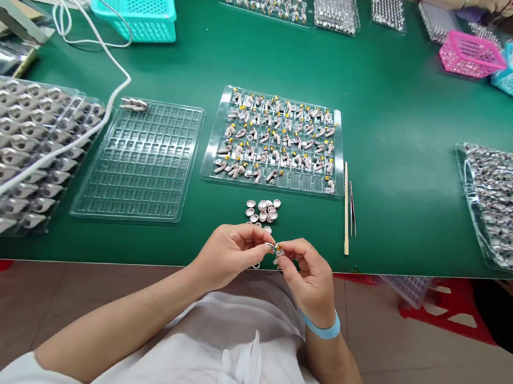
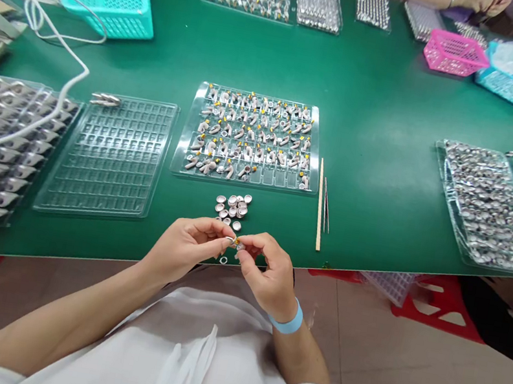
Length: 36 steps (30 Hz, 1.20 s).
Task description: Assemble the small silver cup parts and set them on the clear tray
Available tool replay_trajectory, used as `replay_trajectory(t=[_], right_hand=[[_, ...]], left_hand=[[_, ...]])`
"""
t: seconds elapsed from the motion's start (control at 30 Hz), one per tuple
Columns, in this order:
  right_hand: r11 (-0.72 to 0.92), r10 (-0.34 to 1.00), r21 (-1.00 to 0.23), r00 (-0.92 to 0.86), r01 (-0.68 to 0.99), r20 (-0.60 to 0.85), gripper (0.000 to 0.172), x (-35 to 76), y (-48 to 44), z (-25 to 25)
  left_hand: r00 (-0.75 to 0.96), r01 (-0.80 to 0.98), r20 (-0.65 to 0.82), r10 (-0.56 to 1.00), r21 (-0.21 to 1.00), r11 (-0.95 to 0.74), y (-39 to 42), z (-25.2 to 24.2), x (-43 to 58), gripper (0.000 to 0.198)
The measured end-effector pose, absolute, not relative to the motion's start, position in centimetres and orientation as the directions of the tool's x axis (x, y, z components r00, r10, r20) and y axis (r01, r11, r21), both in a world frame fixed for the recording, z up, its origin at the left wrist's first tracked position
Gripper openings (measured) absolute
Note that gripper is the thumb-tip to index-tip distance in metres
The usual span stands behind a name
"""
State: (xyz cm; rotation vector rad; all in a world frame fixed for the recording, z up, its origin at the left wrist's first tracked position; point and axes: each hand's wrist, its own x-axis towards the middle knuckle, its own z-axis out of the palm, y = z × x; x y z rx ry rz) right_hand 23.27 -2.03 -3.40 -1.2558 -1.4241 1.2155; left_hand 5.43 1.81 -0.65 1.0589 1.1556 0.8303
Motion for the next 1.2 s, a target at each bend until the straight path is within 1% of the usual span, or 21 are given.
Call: replay_trajectory(t=[0.23, 0.43, 0.57, 0.67, 0.77, 0.9, 1.07, 1.2], right_hand=[[0.026, 0.992, -0.989, -0.123, 0.143, 0.009, 0.014, 23.19, -2.06, -3.4], [-0.049, 0.996, -0.996, -0.068, 0.074, -0.054, 0.015, 23.07, -2.17, -3.64], [-0.057, 0.996, -0.997, -0.068, 0.051, -0.061, 0.014, 23.06, -2.18, -3.6], [-0.027, 0.995, -0.997, -0.094, 0.078, -0.034, 0.014, 23.12, -2.11, -3.5], [0.045, 0.992, -0.992, -0.122, 0.12, 0.03, 0.015, 23.18, -1.96, -3.48], [0.131, 0.983, -0.979, -0.146, 0.158, 0.108, 0.017, 23.14, -1.71, -3.51], [0.169, 0.978, -0.972, -0.154, 0.166, 0.144, 0.018, 23.03, -1.7, -3.33], [0.161, 0.976, -0.976, -0.173, 0.144, 0.135, 0.018, 22.89, -1.94, -3.27]], left_hand=[[0.239, -0.022, -0.311, 0.92, 0.946, 0.325, 1.91, -0.81, 5.74, 0.009], [0.293, -0.058, -0.347, 0.891, 0.924, 0.379, 1.87, -0.96, 5.63, 0.016], [0.339, -0.096, -0.345, 0.876, 0.913, 0.396, 1.91, -0.93, 5.54, 0.016], [0.332, -0.089, -0.367, 0.869, 0.905, 0.416, 1.97, -0.84, 5.6, 0.014], [0.314, -0.057, -0.406, 0.858, 0.894, 0.443, 2.03, -0.78, 5.68, 0.012], [0.279, -0.043, -0.419, 0.864, 0.894, 0.447, 2.02, -0.68, 5.71, 0.012], [0.27, -0.052, -0.426, 0.863, 0.889, 0.455, 1.82, -0.4, 5.56, 0.012], [0.279, -0.04, -0.429, 0.859, 0.889, 0.457, 1.81, -0.41, 5.25, 0.012]])
